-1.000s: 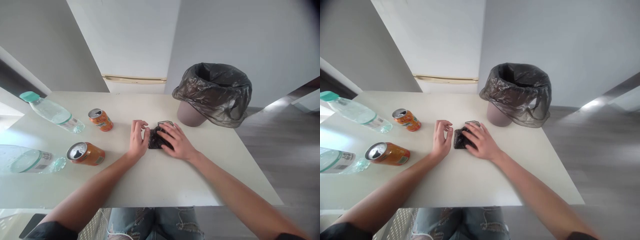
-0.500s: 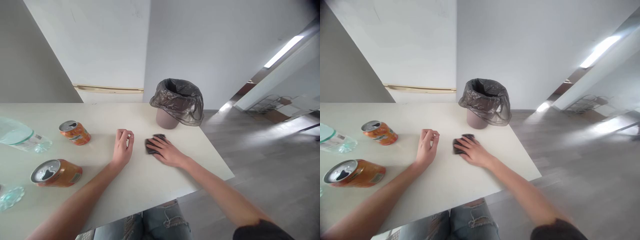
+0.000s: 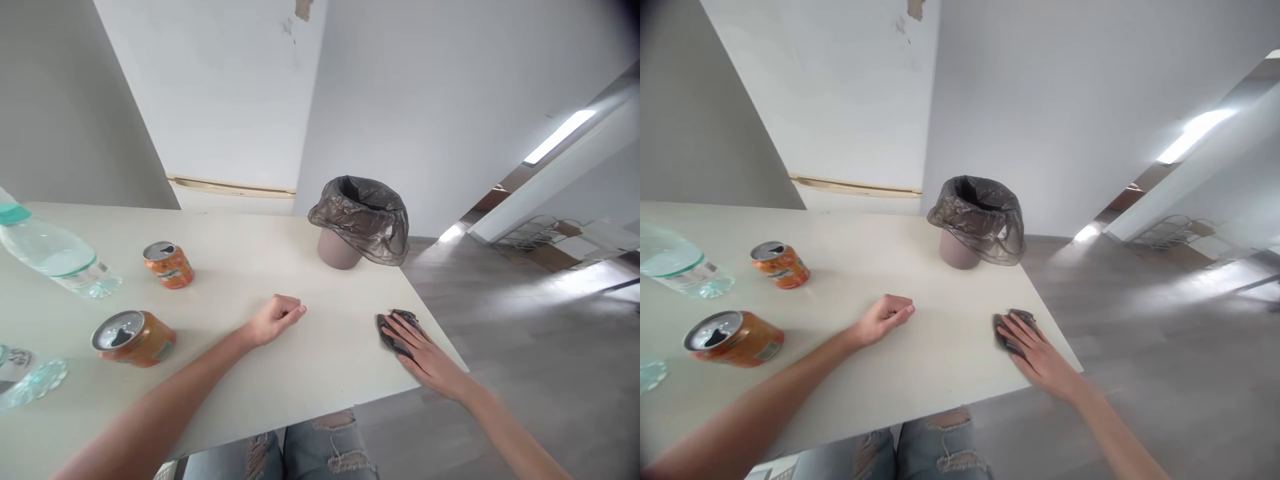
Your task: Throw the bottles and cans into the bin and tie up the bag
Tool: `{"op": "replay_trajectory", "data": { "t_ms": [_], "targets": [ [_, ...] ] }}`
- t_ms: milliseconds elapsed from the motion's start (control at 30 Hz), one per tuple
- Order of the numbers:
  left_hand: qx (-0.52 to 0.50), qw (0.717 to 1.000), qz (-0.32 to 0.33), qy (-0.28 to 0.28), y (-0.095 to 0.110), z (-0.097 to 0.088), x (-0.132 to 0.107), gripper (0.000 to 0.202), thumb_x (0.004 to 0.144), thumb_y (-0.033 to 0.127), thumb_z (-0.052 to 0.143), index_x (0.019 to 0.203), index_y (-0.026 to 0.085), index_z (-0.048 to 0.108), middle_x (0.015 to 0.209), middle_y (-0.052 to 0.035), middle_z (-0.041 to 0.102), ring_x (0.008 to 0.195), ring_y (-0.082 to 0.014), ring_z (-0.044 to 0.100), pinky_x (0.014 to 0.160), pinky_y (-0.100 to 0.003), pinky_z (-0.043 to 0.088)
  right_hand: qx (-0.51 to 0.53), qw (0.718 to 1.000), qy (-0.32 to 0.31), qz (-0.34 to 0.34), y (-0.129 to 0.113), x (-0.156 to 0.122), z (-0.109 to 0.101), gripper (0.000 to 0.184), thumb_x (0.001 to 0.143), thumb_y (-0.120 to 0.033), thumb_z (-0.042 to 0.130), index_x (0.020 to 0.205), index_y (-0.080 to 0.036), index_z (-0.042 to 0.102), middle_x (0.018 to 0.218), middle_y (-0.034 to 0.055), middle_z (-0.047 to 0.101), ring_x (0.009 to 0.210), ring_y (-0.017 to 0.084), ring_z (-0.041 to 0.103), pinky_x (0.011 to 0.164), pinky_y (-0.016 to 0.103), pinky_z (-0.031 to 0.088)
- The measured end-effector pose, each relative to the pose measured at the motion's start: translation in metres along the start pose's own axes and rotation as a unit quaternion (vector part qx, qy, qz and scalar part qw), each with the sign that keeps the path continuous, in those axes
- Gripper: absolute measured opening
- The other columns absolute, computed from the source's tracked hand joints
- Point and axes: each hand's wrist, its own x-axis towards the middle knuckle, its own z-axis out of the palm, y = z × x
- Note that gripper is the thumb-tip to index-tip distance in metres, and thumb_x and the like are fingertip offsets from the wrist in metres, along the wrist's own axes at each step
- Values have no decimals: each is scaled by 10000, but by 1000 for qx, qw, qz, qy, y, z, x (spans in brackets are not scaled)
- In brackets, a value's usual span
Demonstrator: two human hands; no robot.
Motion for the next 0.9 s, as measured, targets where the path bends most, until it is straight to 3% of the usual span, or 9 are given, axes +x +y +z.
{"op": "replay_trajectory", "data": {
  "t_ms": [100,200,267,433,567,633,700,800,900],
  "targets": [
    [-135,973,-46,-182,5,4,-4,628,1063,526,574,600,228,274,594,44,234,572,-132,186,579,-360,171,-50,998,13,-37,3,-2,-7,718,1107,-481,475,1755,-390,178,1779,26,318,1643,316,332,1304,590,387],
    [-192,900,-94,-380,10,9,-7,642,989,540,682,540,228,345,538,32,263,518,-133,210,544,-371,165,-110,988,68,-89,10,-6,-28,884,1024,-573,557,1762,-393,105,1707,38,462,1562,321,477,1290,573,406],
    [-229,862,-106,-440,12,12,-7,648,968,534,701,516,230,352,526,24,262,498,-137,210,522,-374,173,-124,978,145,-90,10,-2,-50,863,972,-575,548,1741,-460,174,1586,52,609,1449,335,597,1236,577,436],
    [-285,824,-104,-479,13,12,-6,620,984,444,667,505,234,333,552,13,236,504,-152,200,500,-373,215,-150,923,355,1,-21,54,-121,816,970,-456,650,1700,-525,292,1455,98,709,1365,360,655,1167,546,494],
    [-253,822,-98,-501,13,11,-5,603,1000,405,645,495,231,367,552,5,254,509,-159,218,506,-368,260,-146,885,439,47,-45,136,-170,741,1015,-439,647,1700,-323,388,1547,170,625,1470,320,572,1201,428,467],
    [-243,820,-101,-509,13,11,-5,610,1004,419,634,498,230,351,557,9,244,511,-158,212,507,-363,255,-150,888,430,63,-44,173,-184,705,1031,-475,610,1650,-178,448,1552,229,598,1485,343,532,1226,428,415],
    [-246,816,-105,-512,13,11,-4,622,1003,446,634,504,230,331,564,14,230,513,-155,199,505,-360,245,-154,909,377,91,-38,202,-192,660,1020,-466,620,1568,-112,518,1410,260,681,1345,363,610,1195,465,403],
    [-252,813,-106,-514,13,12,-4,643,982,501,667,505,232,329,567,15,233,513,-155,202,498,-357,245,-132,937,291,142,-29,230,-193,470,970,-391,684,1365,-135,674,1114,208,784,1044,333,697,992,436,490],
    [-256,808,-108,-520,12,12,-4,652,966,540,681,503,235,338,566,15,238,501,-157,211,484,-353,248,-105,941,295,130,-39,241,-189,338,901,-348,740,1185,-164,741,1000,173,786,940,327,705,850,402,511]
  ]
}}
